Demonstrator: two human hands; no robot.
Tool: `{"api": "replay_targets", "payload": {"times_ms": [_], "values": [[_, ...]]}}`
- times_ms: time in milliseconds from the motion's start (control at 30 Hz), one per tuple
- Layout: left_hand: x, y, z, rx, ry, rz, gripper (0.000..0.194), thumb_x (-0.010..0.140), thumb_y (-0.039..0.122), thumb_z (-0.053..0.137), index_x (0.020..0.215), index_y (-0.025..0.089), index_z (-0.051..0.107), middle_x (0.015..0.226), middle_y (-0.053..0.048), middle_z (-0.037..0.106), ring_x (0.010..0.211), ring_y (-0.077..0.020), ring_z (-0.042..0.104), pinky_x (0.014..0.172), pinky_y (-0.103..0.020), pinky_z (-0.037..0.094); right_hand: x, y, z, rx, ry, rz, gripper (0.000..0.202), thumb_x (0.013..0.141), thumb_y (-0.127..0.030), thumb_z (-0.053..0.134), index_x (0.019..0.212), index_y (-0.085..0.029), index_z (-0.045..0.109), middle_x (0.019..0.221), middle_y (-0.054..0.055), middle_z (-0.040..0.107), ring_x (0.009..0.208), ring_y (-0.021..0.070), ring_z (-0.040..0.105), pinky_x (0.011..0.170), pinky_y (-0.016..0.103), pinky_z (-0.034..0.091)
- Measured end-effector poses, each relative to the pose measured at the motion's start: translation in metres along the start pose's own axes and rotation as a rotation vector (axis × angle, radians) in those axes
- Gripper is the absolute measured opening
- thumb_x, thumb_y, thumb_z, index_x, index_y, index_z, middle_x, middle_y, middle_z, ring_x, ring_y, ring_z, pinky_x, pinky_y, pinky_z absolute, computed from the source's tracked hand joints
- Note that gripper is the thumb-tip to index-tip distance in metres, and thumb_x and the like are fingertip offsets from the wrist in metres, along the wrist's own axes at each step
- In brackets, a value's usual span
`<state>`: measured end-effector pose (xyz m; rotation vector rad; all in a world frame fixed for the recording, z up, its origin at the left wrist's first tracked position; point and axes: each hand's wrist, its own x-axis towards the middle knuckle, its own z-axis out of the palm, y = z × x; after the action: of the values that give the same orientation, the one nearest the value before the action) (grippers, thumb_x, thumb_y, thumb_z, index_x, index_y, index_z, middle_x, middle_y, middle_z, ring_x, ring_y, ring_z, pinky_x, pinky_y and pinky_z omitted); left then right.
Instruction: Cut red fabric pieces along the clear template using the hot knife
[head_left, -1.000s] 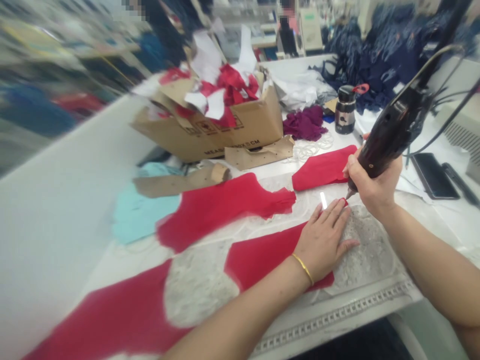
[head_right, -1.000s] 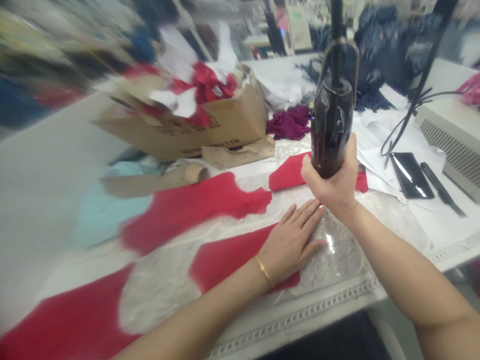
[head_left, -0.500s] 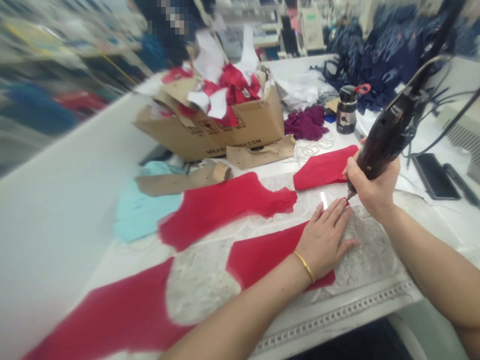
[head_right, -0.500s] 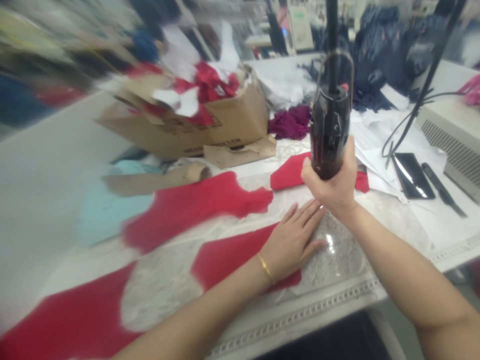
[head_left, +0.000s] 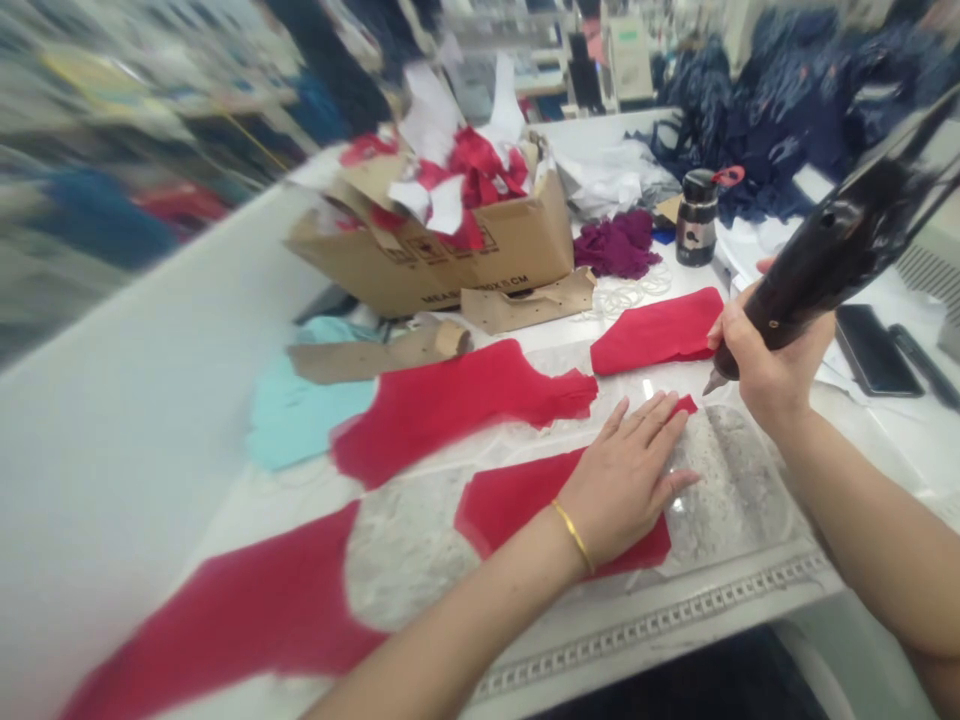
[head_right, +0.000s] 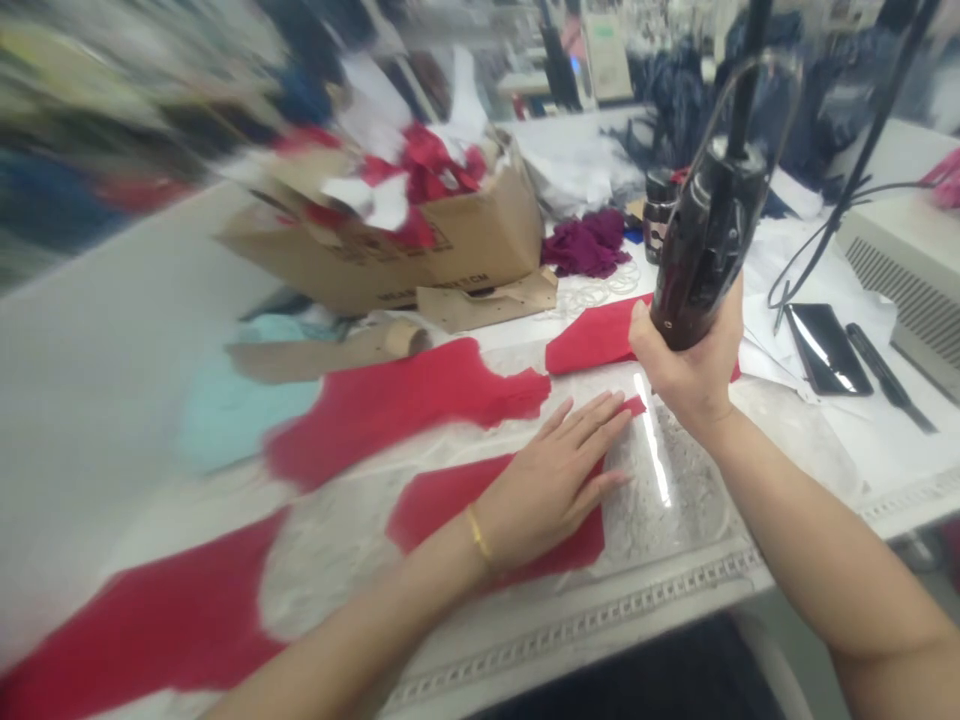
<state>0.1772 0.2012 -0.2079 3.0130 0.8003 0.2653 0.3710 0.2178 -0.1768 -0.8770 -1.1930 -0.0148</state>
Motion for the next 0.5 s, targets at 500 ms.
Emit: {"api": "replay_targets", "payload": {"times_ms": [500], "values": [[-0.039,0.001,0.01,0.076,0.093,0.055,0.071,0.107,0.059,0.019,0.15,0.008,0.044,0.158,-0.011,0.038,0.147,-0.0246,0.038,0.12,-0.045,0.037,-0.01,-0.002,0.001,0.244,0.082,0.038,0.034,0.078,-0.022,0.074,0.104,-0.019,0.052,0.073,0.001,0.058,0.059,0.0158,0.058,0.057,0.034,0.051]]}}
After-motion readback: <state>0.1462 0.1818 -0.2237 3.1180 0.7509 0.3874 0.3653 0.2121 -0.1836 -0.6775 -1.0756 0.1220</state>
